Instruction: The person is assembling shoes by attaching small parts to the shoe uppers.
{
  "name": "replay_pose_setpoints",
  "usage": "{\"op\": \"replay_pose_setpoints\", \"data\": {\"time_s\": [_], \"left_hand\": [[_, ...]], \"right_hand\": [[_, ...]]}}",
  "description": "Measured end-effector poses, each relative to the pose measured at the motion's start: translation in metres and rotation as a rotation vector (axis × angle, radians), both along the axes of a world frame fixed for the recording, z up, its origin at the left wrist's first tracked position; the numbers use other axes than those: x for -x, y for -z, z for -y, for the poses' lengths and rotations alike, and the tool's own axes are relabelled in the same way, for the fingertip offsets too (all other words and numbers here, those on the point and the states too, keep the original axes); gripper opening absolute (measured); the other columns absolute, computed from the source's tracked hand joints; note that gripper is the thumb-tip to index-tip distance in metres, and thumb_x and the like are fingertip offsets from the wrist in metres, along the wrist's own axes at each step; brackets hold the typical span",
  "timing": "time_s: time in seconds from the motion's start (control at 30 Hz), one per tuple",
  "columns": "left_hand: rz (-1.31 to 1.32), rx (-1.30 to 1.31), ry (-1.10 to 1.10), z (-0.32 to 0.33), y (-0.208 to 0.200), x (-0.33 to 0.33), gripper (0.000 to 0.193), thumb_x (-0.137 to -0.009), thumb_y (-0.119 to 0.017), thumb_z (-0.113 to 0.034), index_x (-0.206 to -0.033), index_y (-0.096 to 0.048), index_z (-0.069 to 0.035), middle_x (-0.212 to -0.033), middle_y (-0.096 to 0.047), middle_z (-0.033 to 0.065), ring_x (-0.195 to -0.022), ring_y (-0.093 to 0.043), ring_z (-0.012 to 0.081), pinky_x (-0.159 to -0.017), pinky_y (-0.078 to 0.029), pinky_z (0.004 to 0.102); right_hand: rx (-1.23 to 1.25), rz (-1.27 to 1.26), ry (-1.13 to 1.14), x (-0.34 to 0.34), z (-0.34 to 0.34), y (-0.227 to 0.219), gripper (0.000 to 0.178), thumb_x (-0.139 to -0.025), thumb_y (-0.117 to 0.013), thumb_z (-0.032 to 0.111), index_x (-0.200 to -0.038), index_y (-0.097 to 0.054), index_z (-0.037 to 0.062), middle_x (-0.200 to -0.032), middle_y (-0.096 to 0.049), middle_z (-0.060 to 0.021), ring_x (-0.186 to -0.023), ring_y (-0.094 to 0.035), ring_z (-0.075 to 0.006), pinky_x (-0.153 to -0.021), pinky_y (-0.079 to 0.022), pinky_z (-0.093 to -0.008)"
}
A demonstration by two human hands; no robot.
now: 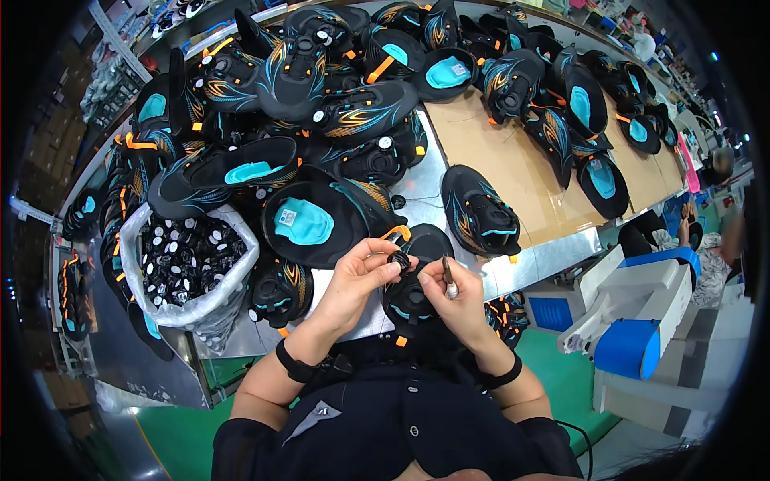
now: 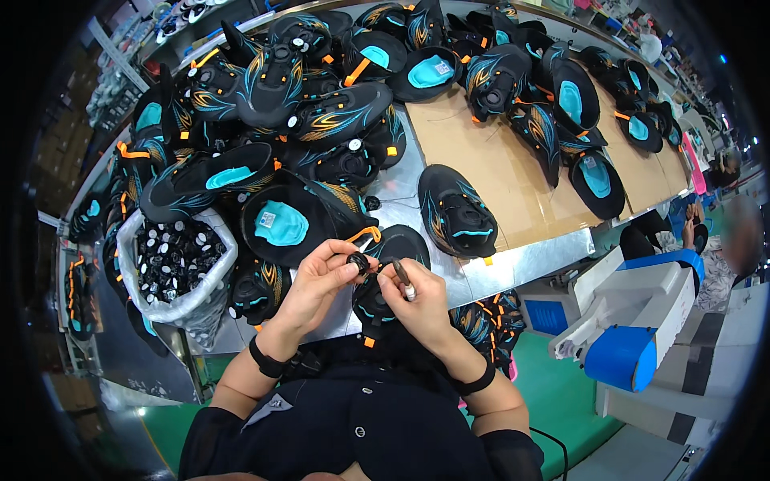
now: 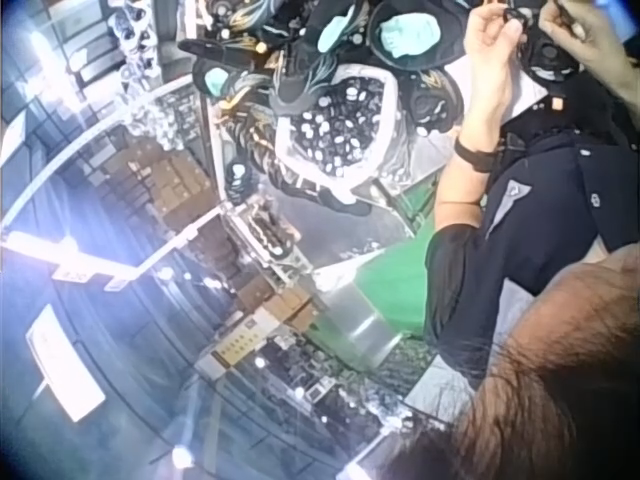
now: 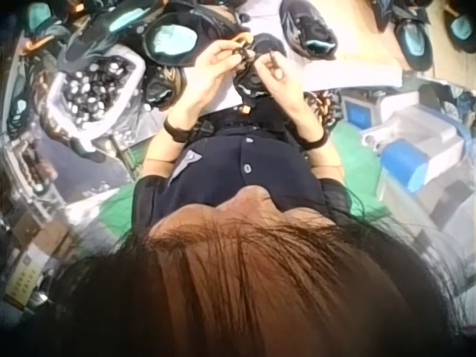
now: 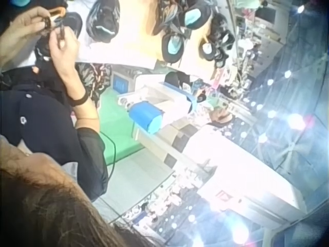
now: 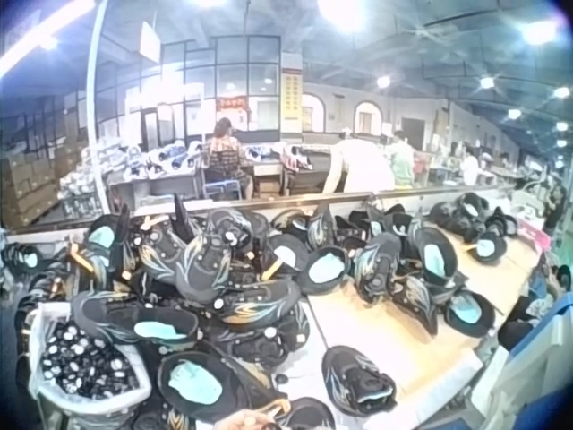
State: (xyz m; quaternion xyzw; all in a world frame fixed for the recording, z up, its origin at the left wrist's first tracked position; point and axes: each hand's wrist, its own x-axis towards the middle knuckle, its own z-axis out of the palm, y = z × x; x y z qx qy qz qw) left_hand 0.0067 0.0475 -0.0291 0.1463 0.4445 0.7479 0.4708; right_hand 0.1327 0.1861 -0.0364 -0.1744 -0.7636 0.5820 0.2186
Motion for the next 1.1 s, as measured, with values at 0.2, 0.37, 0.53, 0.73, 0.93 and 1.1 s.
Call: {"op": "replay_pose_setpoints", "data": {"time_s": [0.2, 0.37, 0.53, 0.73, 0.93, 1.1], "left_hand": [[-0.075, 0.038, -0.023, 0.0, -0.003, -0.005, 0.025, -0.09, -0.061, -0.006, -0.113, -0.052, -0.004, -0.106, -0.066, 0.0135, -0.098, -0.062, 0.0152, -0.089, -0.048, 0.0292], [0.027, -0.018, 0.004, -0.002, 0.003, -0.012, 0.024, -0.09, -0.059, -0.003, -0.112, -0.051, -0.003, -0.106, -0.066, 0.0132, -0.099, -0.062, 0.0154, -0.091, -0.047, 0.0298], [-0.1, 0.079, 0.031, 0.0, 0.002, -0.009, 0.027, -0.09, -0.057, -0.001, -0.116, -0.049, -0.003, -0.109, -0.065, 0.0129, -0.1, -0.061, 0.0143, -0.091, -0.046, 0.0292], [-0.618, 0.31, 0.048, -0.001, -0.016, -0.01, 0.041, -0.088, -0.06, -0.002, -0.124, -0.042, -0.003, -0.116, -0.062, 0.0159, -0.106, -0.06, 0.0203, -0.092, -0.046, 0.0328], [-1.801, 0.161, 0.017, 0.04, -0.017, 0.009, 0.045, -0.07, -0.067, -0.001, -0.114, -0.06, -0.008, -0.122, -0.054, 0.014, -0.101, -0.059, 0.03, -0.083, -0.05, 0.0393], [-1.692, -0.059, 0.24, 0.028, -0.005, -0.008, 0.029, -0.079, -0.062, -0.003, -0.108, -0.063, -0.007, -0.096, -0.065, 0.0069, -0.076, -0.063, 0.0182, -0.066, -0.049, 0.0294]], "right_hand": [[-0.082, -0.012, 0.027, 0.003, 0.002, -0.005, 0.006, -0.083, -0.065, 0.001, -0.083, -0.06, -0.0013, -0.071, -0.057, 0.0002, -0.06, -0.049, -0.0045, -0.053, -0.038, -0.0205], [-0.463, -0.214, 0.06, 0.007, 0.004, -0.011, 0.009, -0.077, -0.067, -0.003, -0.082, -0.06, 0.0001, -0.066, -0.052, -0.009, -0.059, -0.053, -0.0223, -0.054, -0.04, -0.0317], [0.024, -0.096, 0.05, 0.004, 0.008, 0.0, 0.015, -0.079, -0.07, 0.0, -0.09, -0.06, 0.0014, -0.074, -0.061, -0.0057, -0.066, -0.058, -0.0117, -0.061, -0.045, -0.0238], [-0.069, 0.015, -0.122, 0.008, 0.001, -0.012, 0.024, -0.08, -0.071, 0.002, -0.101, -0.058, 0.0003, -0.08, -0.064, -0.0042, -0.072, -0.059, -0.0079, -0.065, -0.047, -0.0233], [0.546, -0.076, 0.117, 0.005, -0.02, 0.015, 0.022, -0.091, -0.062, 0.013, -0.106, -0.056, -0.0012, -0.081, -0.064, -0.0063, -0.072, -0.06, -0.0117, -0.065, -0.047, -0.0242], [0.863, -0.155, 0.077, 0.007, -0.021, 0.022, 0.017, -0.092, -0.06, 0.013, -0.104, -0.055, 0.0014, -0.084, -0.064, -0.0083, -0.071, -0.058, -0.0099, -0.065, -0.047, -0.0233]]}}
